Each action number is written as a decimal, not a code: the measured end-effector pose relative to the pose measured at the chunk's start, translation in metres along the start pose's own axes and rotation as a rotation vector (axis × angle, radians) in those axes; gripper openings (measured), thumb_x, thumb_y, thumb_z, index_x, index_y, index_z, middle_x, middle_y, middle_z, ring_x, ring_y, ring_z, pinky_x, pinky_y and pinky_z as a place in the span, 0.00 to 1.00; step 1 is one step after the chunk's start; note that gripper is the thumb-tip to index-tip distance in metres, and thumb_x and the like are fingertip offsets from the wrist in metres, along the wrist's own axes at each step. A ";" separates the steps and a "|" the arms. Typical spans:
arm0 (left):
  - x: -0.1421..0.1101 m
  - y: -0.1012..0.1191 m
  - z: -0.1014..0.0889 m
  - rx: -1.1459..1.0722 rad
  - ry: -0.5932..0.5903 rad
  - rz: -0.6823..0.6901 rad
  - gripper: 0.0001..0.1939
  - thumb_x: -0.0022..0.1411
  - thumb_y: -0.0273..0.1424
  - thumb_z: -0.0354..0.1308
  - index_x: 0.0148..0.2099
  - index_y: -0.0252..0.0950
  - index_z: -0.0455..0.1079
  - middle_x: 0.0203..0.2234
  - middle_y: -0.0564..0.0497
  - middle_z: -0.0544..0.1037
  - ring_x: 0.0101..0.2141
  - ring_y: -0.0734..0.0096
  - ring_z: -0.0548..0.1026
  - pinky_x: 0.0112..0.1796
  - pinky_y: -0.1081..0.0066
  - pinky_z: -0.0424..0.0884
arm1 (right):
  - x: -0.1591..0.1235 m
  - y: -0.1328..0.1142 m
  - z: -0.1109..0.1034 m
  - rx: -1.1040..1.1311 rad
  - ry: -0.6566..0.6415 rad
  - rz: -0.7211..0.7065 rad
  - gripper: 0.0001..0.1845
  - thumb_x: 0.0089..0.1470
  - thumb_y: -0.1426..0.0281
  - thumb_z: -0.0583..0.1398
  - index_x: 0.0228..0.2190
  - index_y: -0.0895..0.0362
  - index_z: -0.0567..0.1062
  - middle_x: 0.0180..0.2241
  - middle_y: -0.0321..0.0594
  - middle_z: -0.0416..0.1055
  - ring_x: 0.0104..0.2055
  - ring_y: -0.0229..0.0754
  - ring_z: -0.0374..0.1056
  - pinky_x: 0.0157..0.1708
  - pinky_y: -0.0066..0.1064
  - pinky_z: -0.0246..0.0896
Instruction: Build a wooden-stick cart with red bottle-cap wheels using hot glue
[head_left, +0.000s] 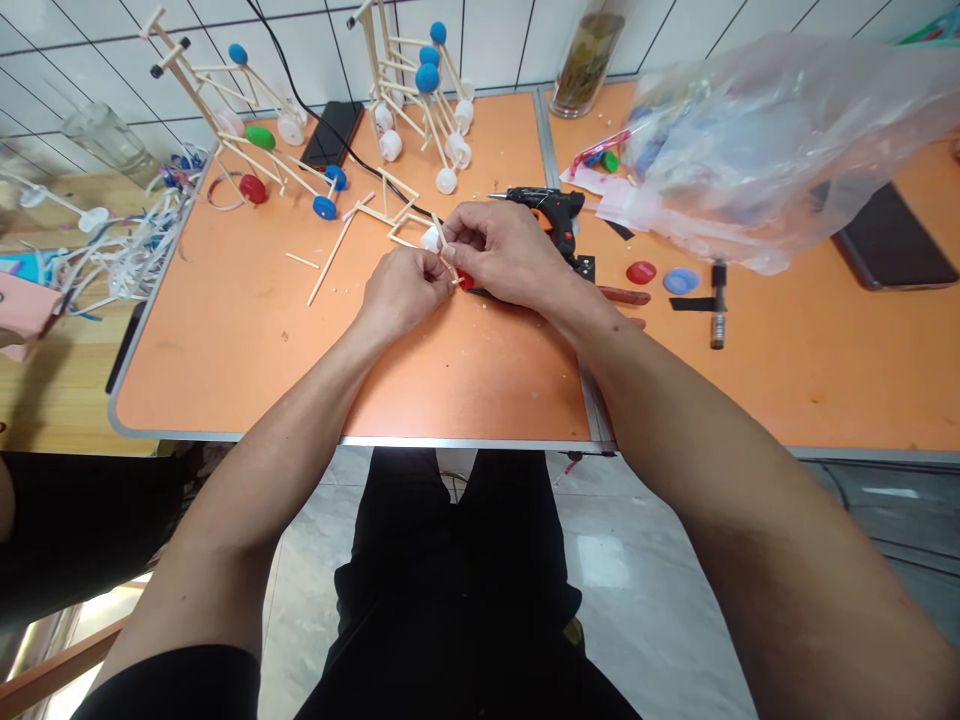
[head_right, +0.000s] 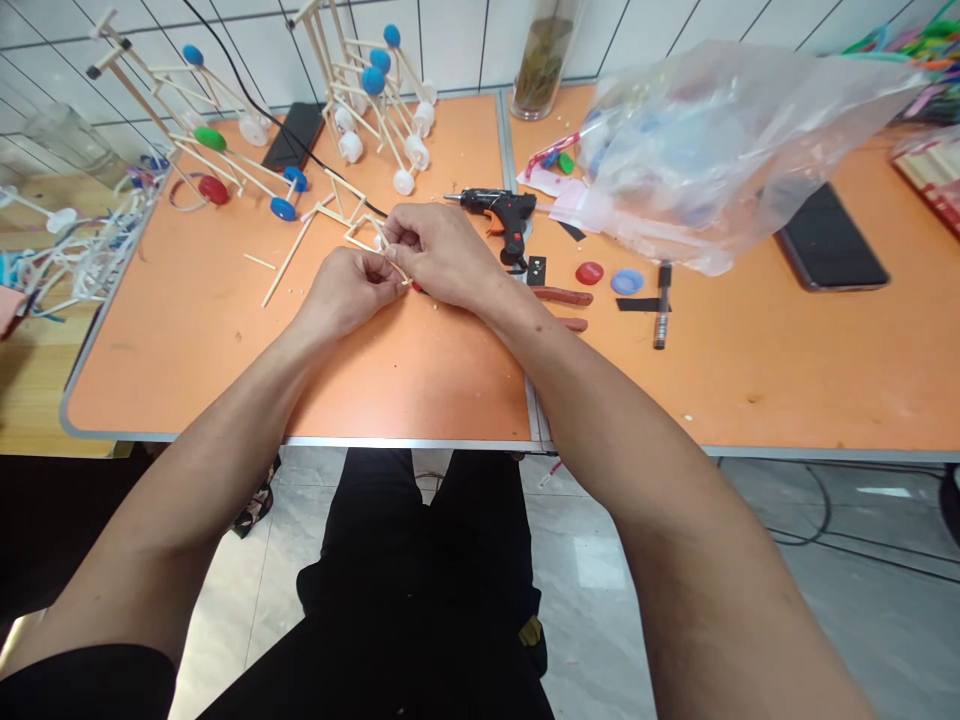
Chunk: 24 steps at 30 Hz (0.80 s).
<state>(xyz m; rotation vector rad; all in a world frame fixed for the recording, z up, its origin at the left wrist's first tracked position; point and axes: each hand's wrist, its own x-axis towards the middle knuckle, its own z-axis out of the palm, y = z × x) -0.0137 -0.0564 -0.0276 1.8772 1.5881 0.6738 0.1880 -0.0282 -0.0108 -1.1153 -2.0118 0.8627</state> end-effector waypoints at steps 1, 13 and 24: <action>0.000 -0.001 0.000 0.015 -0.010 0.001 0.06 0.66 0.31 0.69 0.35 0.42 0.76 0.28 0.49 0.76 0.37 0.59 0.71 0.46 0.56 0.74 | 0.000 0.000 0.000 0.003 -0.002 0.007 0.18 0.67 0.56 0.78 0.34 0.45 0.76 0.33 0.40 0.80 0.41 0.55 0.77 0.40 0.48 0.76; 0.001 0.000 -0.001 0.049 -0.018 0.008 0.09 0.68 0.32 0.69 0.33 0.41 0.77 0.29 0.48 0.77 0.37 0.59 0.73 0.45 0.57 0.71 | -0.001 -0.001 0.000 0.043 -0.006 0.004 0.18 0.66 0.57 0.79 0.33 0.45 0.77 0.33 0.39 0.79 0.41 0.54 0.75 0.43 0.49 0.76; 0.001 -0.002 0.000 0.064 -0.020 0.016 0.09 0.67 0.34 0.68 0.33 0.42 0.76 0.28 0.48 0.77 0.36 0.59 0.73 0.43 0.56 0.71 | -0.001 0.001 0.000 0.030 -0.006 0.002 0.19 0.66 0.52 0.77 0.34 0.44 0.76 0.33 0.40 0.79 0.40 0.55 0.74 0.42 0.50 0.75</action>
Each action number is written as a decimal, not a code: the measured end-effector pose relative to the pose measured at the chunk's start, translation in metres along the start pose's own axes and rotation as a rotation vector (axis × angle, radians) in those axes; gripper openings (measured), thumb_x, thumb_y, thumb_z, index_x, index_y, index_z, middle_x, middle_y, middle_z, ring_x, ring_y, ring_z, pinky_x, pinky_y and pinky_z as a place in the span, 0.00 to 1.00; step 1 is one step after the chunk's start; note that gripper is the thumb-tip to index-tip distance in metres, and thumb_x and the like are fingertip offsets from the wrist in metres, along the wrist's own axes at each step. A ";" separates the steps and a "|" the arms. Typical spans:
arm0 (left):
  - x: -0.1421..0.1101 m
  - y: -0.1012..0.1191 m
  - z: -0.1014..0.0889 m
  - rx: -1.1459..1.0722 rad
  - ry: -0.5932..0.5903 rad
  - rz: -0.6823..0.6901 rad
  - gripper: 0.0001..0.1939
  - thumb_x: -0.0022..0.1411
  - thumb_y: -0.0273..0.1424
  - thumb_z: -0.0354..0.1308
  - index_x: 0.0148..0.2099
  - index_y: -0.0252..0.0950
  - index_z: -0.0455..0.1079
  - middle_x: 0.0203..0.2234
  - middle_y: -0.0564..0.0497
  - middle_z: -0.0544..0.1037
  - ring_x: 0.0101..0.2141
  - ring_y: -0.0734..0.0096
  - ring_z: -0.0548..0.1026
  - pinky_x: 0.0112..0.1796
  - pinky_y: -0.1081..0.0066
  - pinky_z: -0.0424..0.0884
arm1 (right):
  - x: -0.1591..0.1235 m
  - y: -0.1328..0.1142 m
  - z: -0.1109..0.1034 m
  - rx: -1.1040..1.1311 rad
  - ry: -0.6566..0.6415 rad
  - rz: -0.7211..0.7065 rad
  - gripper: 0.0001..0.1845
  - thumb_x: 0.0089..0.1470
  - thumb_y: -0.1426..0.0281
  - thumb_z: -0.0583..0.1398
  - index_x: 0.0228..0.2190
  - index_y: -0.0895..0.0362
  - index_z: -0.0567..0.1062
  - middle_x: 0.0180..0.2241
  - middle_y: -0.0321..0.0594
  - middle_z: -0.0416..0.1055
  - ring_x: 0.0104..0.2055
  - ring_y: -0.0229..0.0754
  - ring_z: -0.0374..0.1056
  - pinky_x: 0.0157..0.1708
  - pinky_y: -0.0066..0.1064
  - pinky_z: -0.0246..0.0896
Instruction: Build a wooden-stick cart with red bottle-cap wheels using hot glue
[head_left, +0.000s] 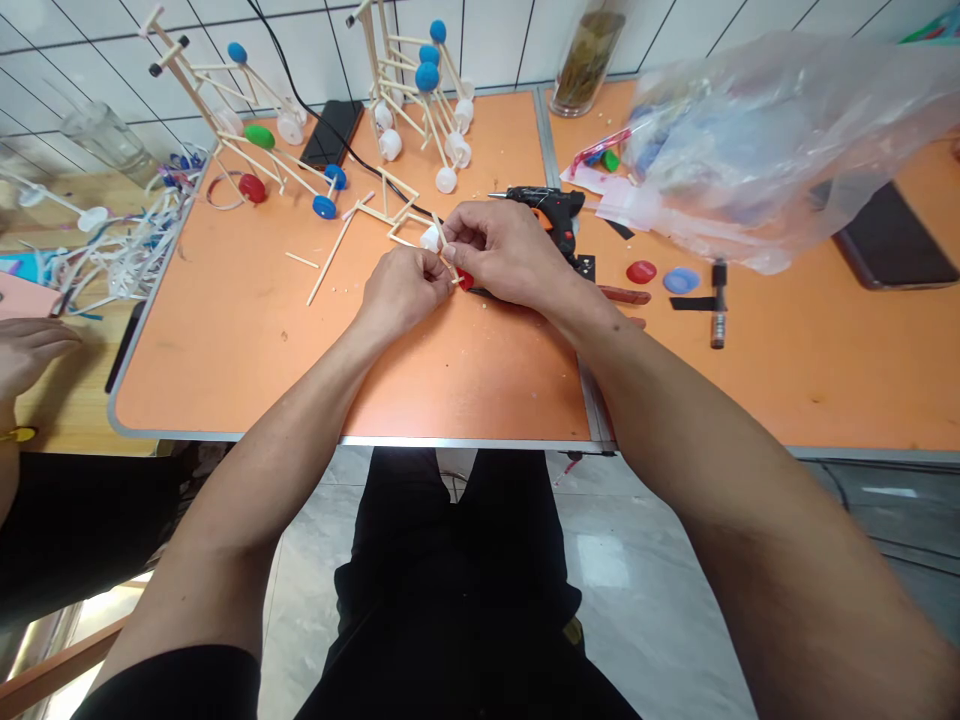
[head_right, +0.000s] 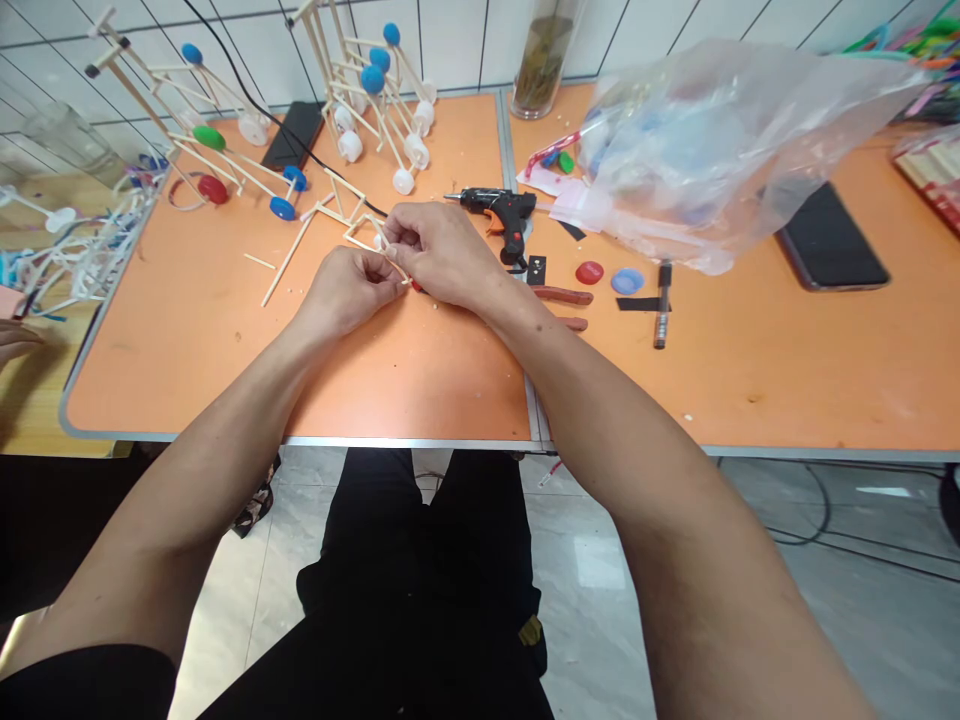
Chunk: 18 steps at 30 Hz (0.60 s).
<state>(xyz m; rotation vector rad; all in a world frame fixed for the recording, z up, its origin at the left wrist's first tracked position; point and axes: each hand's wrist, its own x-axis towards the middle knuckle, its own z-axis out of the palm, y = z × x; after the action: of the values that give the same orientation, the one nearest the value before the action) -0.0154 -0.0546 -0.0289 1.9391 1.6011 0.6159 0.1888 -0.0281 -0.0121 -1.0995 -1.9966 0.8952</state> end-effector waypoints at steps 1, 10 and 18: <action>0.000 0.000 0.000 -0.002 0.000 0.002 0.09 0.67 0.34 0.67 0.33 0.42 0.76 0.29 0.48 0.77 0.36 0.59 0.73 0.43 0.56 0.71 | 0.000 0.000 0.000 0.002 0.001 -0.003 0.19 0.66 0.52 0.77 0.33 0.44 0.76 0.33 0.40 0.79 0.40 0.55 0.74 0.42 0.50 0.75; 0.000 0.000 0.000 -0.015 0.002 -0.014 0.09 0.67 0.32 0.69 0.33 0.42 0.76 0.28 0.49 0.76 0.37 0.58 0.73 0.45 0.56 0.72 | 0.000 -0.001 0.000 -0.022 0.004 0.005 0.17 0.67 0.57 0.77 0.34 0.45 0.77 0.33 0.40 0.80 0.41 0.55 0.76 0.42 0.49 0.77; -0.001 0.003 0.000 -0.013 0.005 -0.010 0.10 0.68 0.32 0.68 0.32 0.42 0.76 0.29 0.48 0.78 0.37 0.57 0.74 0.44 0.56 0.71 | 0.001 -0.001 -0.001 -0.037 0.004 -0.001 0.18 0.67 0.56 0.77 0.33 0.45 0.76 0.34 0.40 0.81 0.42 0.55 0.76 0.41 0.49 0.77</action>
<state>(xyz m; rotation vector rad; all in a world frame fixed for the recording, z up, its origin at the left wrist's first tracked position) -0.0133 -0.0561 -0.0267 1.9202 1.6055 0.6265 0.1890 -0.0276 -0.0111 -1.1198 -2.0179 0.8578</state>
